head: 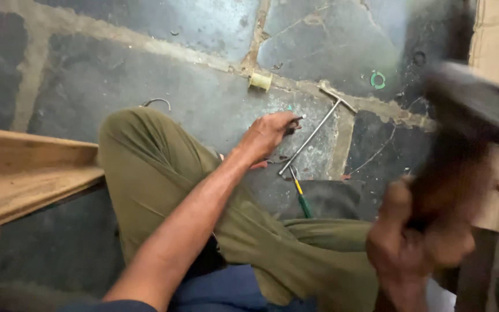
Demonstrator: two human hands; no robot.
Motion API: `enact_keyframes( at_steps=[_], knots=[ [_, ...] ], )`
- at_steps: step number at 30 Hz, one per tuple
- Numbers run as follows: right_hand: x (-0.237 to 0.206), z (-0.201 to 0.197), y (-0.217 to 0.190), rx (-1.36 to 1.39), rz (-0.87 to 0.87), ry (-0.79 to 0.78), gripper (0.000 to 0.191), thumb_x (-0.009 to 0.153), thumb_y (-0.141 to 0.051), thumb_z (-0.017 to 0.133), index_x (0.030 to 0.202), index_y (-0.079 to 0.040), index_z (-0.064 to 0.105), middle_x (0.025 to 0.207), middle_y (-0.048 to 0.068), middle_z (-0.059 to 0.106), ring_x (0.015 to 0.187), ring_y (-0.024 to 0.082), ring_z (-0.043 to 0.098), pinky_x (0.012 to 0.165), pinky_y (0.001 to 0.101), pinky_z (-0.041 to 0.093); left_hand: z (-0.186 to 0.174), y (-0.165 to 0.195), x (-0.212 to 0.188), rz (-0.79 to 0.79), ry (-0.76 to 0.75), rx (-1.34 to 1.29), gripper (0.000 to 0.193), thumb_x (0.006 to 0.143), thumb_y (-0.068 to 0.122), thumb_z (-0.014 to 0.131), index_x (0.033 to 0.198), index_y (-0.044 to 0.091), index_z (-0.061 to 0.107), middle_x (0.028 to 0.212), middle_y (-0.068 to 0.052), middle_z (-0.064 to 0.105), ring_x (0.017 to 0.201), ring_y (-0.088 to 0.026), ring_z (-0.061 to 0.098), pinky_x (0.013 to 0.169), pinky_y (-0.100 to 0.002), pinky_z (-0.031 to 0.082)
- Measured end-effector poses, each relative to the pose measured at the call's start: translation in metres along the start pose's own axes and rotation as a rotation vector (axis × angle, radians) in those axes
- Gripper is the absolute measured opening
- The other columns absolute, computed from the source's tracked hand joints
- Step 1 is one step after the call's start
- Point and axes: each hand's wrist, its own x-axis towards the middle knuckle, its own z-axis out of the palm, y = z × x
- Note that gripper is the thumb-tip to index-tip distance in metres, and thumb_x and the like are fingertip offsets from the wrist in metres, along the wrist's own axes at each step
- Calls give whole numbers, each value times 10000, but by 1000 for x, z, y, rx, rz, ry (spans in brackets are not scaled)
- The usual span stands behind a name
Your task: The person sits on the floor and uses a hammer to repeatedly strike a small metal cup and a cylindrical metal part. They also use a screwdriver to adjust a component inside the metal part.
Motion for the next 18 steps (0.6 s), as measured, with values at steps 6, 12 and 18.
enact_keyframes(
  at_steps=[6, 12, 18],
  knots=[
    [3, 23, -6, -15, -83, -75, 693, 974, -211, 667, 1613, -202, 397, 968, 211, 702, 815, 402, 683, 698, 453, 534, 0, 2, -4, -8, 28, -40, 197, 970, 79, 552, 1131, 77, 665, 983, -224, 694, 940, -425, 686, 767, -474, 537],
    [-2, -11, 0, -273, -55, -267, 632, 964, -257, 660, 1557, -266, 442, 886, 183, 719, 699, 405, 686, 609, 489, 519, 0, 7, -4, -40, -30, -4, 208, 969, 108, 555, 1139, 116, 675, 1005, -197, 707, 925, -413, 698, 741, -480, 539],
    [12, 30, -1, 241, 241, -199, 575, 1080, -213, 552, 1632, -179, 398, 861, 192, 673, 692, 317, 631, 618, 430, 513, -1, 7, -4, -45, -25, -14, 254, 984, 84, 530, 1191, 123, 671, 1046, -161, 725, 973, -388, 718, 772, -459, 567]
  ],
)
